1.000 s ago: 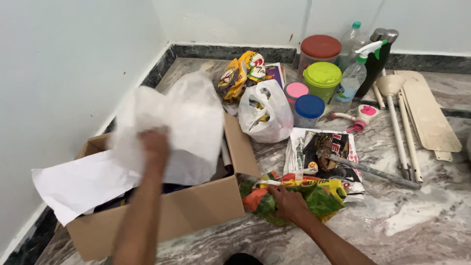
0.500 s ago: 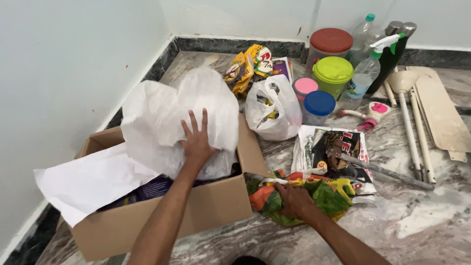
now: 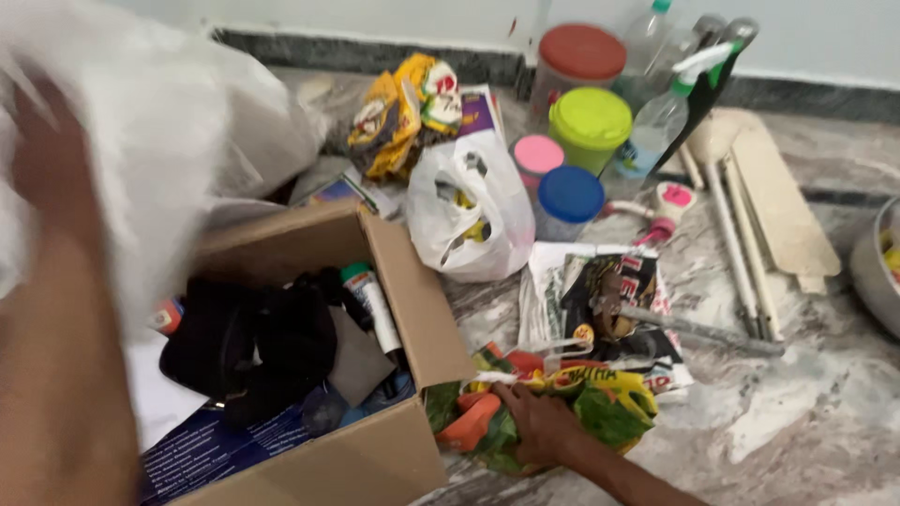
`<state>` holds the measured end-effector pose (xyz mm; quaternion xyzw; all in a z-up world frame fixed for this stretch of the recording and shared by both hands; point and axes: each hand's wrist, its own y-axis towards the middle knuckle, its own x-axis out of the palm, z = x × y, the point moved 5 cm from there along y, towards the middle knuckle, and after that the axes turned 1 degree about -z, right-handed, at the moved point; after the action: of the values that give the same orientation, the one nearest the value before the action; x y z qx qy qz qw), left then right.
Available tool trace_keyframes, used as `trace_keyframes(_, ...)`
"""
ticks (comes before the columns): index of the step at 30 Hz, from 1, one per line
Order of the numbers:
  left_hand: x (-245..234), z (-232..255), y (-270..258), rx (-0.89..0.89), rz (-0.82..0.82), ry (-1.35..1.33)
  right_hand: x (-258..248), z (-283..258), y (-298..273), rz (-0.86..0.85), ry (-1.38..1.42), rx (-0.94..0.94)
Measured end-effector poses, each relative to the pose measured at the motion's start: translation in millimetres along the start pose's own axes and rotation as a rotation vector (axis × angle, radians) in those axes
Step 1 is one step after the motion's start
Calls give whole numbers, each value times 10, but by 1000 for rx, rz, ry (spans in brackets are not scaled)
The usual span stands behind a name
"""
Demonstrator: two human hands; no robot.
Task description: The person sits on the floor and organizes various items, including food packages and plastic bags, by folding and stacking them. They handle multiple items one at a time, placing them into a pile or a bag.
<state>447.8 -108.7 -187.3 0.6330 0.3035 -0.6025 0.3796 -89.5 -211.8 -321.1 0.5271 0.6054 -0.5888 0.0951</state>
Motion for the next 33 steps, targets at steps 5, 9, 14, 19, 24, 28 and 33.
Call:
trace_keyframes(5, -132, 912, -307, 295, 60, -36, 17, -1, -2, -21, 39, 48)
trace_keyframes(9, -474, -89, 163, 165, 137, 11, 46, -3, -18, 91, 32, 44)
trace_keyframes(14, -743, -2018, 213, -125, 16, 58, 87, 24, 6, 95, 13, 21)
trace_keyframes(19, -92, -2945, -800, -83, -440, -134, 50, -19, -1, 128, -10, 9)
trace_keyframes(24, -769, -2784, -1517, -76, -229, -184, -128, -228, -200, 205, -95, -24)
trace_keyframes(28, -2141, -2035, -2029, 79, 268, -361, -784, -359, -679, 381, -104, -66)
trace_keyframes(33, -3040, -569, -2686, 430, 434, -697, -1713, -212, -1483, 515, 25, -71)
